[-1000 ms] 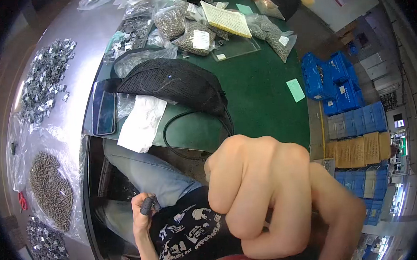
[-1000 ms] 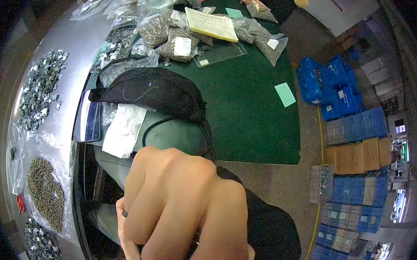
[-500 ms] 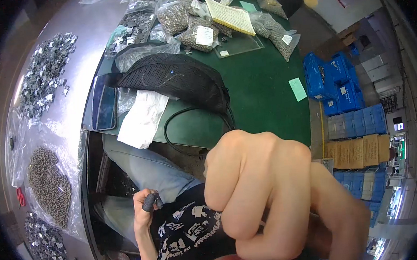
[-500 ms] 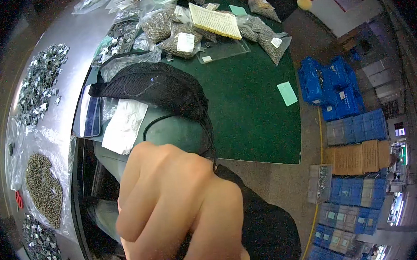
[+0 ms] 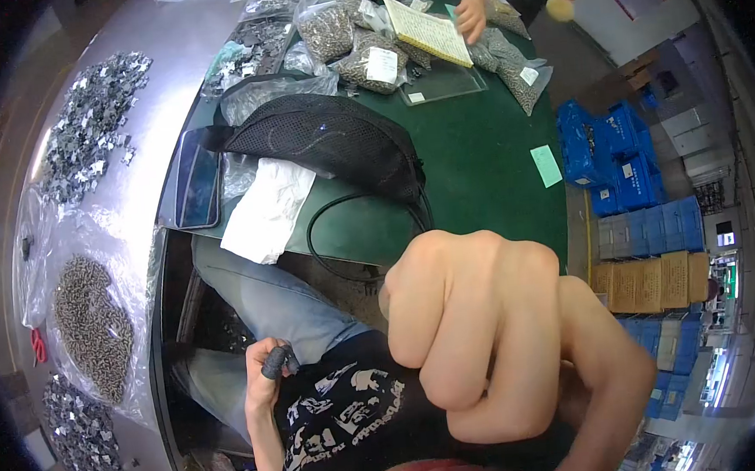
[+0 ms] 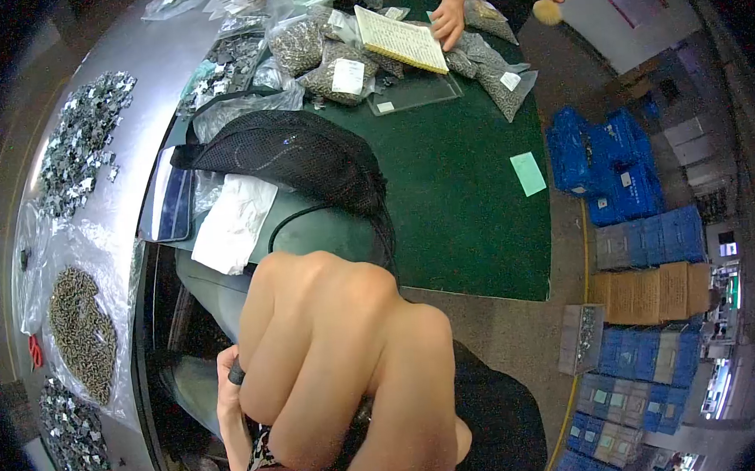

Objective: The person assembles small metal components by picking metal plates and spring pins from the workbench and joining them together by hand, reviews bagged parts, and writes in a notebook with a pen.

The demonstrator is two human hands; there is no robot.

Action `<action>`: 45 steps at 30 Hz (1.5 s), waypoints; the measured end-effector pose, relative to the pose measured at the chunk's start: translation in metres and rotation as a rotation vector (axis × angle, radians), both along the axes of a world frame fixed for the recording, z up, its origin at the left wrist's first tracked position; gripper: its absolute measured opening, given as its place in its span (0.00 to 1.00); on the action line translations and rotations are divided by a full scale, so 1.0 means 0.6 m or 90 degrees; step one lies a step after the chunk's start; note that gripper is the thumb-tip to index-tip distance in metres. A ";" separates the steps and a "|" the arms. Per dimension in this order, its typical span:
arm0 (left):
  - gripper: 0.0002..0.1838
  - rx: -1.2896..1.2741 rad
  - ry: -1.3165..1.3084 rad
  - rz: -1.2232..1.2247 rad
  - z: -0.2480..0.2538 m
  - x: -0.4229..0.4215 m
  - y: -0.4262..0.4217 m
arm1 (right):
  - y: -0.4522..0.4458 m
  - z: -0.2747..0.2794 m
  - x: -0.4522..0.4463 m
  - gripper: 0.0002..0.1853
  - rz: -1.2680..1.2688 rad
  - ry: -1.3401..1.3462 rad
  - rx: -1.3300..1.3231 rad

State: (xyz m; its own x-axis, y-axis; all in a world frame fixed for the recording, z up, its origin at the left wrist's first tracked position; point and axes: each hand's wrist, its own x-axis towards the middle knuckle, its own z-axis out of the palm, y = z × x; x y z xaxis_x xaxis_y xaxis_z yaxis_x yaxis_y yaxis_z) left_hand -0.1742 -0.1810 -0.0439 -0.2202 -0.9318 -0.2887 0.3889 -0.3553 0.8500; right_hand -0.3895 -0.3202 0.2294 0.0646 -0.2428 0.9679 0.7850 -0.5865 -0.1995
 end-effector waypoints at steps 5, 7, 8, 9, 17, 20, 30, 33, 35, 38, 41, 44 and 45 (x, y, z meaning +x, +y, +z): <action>0.25 -0.013 0.003 0.005 0.004 -0.003 0.000 | 0.000 -0.011 -0.005 0.11 0.015 0.014 0.018; 0.24 -0.016 0.034 -0.007 -0.011 0.000 0.001 | 0.000 -0.019 -0.005 0.12 0.023 0.019 0.031; 0.24 -0.017 0.056 -0.018 -0.018 0.002 0.001 | -0.001 -0.026 -0.004 0.12 0.030 0.023 0.041; 0.24 -0.018 0.052 -0.016 -0.018 0.003 0.001 | 0.000 -0.033 -0.002 0.12 0.037 0.023 0.051; 0.19 0.083 -0.122 0.054 0.019 0.014 -0.001 | 0.070 -0.239 -0.038 0.16 0.113 0.703 0.431; 0.10 0.092 -0.158 0.060 -0.002 0.040 0.001 | 0.155 -0.351 -0.125 0.14 0.041 0.832 0.562; 0.14 0.191 -0.248 -0.048 0.016 0.002 -0.088 | 0.138 -0.171 -0.561 0.06 -0.400 0.796 0.662; 0.15 0.179 -0.317 -0.042 0.000 0.003 -0.105 | -0.036 -0.207 -0.548 0.06 -0.700 0.940 0.463; 0.17 0.160 -0.327 -0.049 0.034 -0.027 -0.126 | -0.165 -0.269 -0.555 0.10 -0.776 0.876 0.279; 0.21 0.148 -0.306 -0.024 0.025 -0.022 -0.113 | -0.318 -0.327 -0.553 0.17 -0.888 0.816 0.165; 0.17 0.225 -0.298 0.015 0.009 -0.013 -0.090 | -0.362 -0.351 -0.551 0.24 -0.923 0.776 0.169; 0.21 0.311 -0.368 0.142 0.003 -0.044 -0.074 | -0.366 -0.363 -0.560 0.29 -0.910 0.745 0.130; 0.22 0.306 -0.357 0.139 -0.052 -0.010 -0.051 | -0.365 -0.363 -0.560 0.30 -0.910 0.707 0.130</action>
State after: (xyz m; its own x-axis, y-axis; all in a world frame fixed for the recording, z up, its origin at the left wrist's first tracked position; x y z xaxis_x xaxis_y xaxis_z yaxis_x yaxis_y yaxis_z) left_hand -0.1802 -0.2118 -0.0750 0.2534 -0.6808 -0.6873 0.0499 -0.7003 0.7121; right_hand -0.7257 -0.5394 0.0119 0.2454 -0.7790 0.5770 -0.7739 -0.5159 -0.3674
